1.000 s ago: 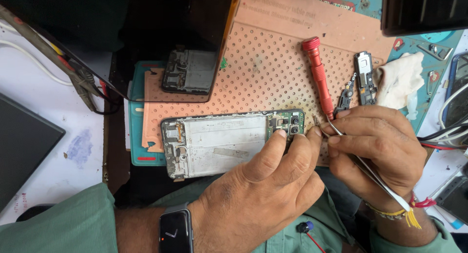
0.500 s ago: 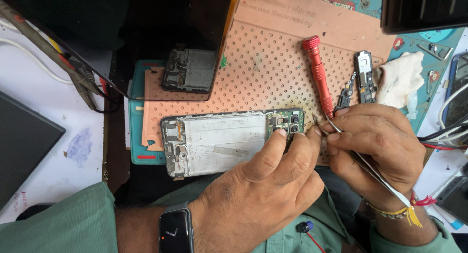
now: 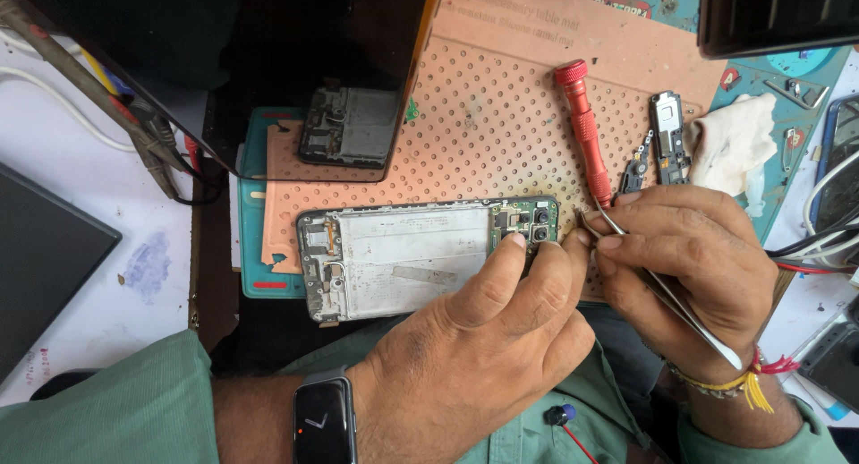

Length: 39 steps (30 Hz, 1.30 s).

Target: The person uses tweezers to carefully remove a small component from the motherboard of a disassembled smartphone. They then place the component on the work mat and continue to manipulate it with the tweezers.

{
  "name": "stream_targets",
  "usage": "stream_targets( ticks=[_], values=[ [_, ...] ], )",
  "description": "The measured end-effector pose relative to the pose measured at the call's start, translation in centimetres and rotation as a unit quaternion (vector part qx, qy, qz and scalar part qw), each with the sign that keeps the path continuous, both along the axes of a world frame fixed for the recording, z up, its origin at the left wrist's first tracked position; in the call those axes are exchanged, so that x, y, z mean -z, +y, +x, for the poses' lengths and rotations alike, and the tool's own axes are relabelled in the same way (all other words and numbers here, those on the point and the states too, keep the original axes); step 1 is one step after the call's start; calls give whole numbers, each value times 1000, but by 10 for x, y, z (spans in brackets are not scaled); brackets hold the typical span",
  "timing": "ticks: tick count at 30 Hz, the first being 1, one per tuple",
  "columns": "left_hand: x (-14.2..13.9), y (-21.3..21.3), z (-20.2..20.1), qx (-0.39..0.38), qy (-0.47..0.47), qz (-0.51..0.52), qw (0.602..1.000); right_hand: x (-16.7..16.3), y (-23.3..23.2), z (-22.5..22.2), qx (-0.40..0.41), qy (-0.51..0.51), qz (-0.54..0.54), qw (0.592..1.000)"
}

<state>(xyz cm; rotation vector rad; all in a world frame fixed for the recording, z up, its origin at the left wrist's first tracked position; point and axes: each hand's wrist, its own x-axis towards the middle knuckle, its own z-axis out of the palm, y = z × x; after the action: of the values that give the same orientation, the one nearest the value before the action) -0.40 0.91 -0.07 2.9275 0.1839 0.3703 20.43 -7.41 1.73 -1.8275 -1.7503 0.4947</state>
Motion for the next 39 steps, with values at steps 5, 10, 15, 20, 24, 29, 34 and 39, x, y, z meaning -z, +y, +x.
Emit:
stream_targets(
  ticks=[5,10,15,20,24,29,34,39],
  values=[
    [-1,1,-1,-1,-5,8,1000,-2,-4,-1,26,27,6,999],
    [-2,2,0,-3,-1,20,1000,-2,-3,1,9,27,2,1000],
    [-1,2,-1,14,14,20,1000,-2,0,0,-2,5,2,1000],
    [-2,3,-1,18,16,15,1000,-3,0,-2,-4,0,1,1000],
    [-4,3,-1,-16,-9,11,1000,-3,-3,-3,6,-2,10,1000],
    [-3,8,0,-11,-26,-21,999,3,-12,-2,27,-50,67,996],
    [-7,13,3,-16,-50,-62,997,6,-24,6,35,-37,79,996],
    [-17,16,10,-9,-99,-195,976,14,-33,12,80,66,112,988]
  ],
)
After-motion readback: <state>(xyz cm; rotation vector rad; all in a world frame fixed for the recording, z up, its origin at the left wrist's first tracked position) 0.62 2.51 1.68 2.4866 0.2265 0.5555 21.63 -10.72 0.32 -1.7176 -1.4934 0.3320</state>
